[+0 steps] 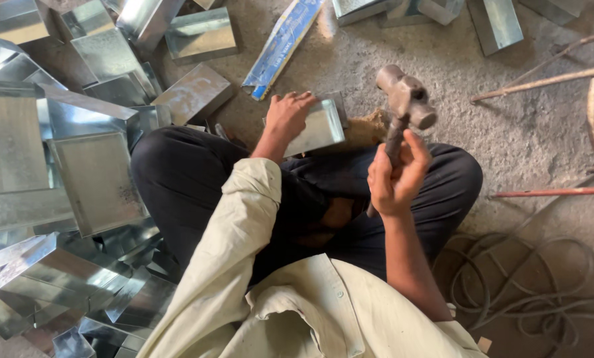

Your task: The person sits cross-legged on the floor and repeatedly hammers small rectangular metal pieces placed on a wooden block. They pick up pieces from a pile, position them, strike them with a hammer, and then move them aside.

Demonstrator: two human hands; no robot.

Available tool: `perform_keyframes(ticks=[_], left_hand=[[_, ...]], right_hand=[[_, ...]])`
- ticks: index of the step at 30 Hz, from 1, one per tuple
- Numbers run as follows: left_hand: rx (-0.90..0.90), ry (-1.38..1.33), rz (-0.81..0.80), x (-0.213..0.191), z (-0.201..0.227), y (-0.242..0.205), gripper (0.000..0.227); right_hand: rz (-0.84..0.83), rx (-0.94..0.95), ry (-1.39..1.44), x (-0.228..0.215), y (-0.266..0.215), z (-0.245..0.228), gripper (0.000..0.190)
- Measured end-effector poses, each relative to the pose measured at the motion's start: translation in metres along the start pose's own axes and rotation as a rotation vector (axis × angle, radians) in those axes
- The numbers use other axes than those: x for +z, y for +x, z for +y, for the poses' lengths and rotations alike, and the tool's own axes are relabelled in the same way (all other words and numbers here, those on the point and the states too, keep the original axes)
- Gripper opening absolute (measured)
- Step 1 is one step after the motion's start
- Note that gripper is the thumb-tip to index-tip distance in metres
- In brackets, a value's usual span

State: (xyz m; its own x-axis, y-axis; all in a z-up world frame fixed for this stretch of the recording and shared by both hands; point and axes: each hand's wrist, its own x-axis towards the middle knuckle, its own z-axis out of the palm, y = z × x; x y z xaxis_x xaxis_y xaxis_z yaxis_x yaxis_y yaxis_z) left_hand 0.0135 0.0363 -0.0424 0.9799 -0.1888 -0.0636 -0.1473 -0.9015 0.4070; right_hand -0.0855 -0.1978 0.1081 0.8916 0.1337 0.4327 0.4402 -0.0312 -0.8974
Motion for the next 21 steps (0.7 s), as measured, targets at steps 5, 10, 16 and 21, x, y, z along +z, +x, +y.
perform_keyframes(ticks=[5, 10, 16, 21], left_hand=[[-0.055, -0.040, -0.023, 0.000, 0.004, -0.003, 0.061], [-0.069, -0.062, -0.033, 0.004, 0.007, -0.007, 0.065], [-0.094, -0.099, -0.049, 0.007, 0.005, 0.001, 0.056], [-0.081, -0.054, -0.008, 0.021, -0.001, 0.004, 0.051]], right_hand=[[-0.184, -0.120, -0.467, 0.016, 0.007, 0.063, 0.044], [-0.153, 0.051, -0.692, 0.008, 0.021, 0.045, 0.042], [-0.178, -0.159, -0.687, 0.002, 0.021, 0.001, 0.045], [-0.364, -0.037, -0.654, 0.003, 0.019, 0.030, 0.045]])
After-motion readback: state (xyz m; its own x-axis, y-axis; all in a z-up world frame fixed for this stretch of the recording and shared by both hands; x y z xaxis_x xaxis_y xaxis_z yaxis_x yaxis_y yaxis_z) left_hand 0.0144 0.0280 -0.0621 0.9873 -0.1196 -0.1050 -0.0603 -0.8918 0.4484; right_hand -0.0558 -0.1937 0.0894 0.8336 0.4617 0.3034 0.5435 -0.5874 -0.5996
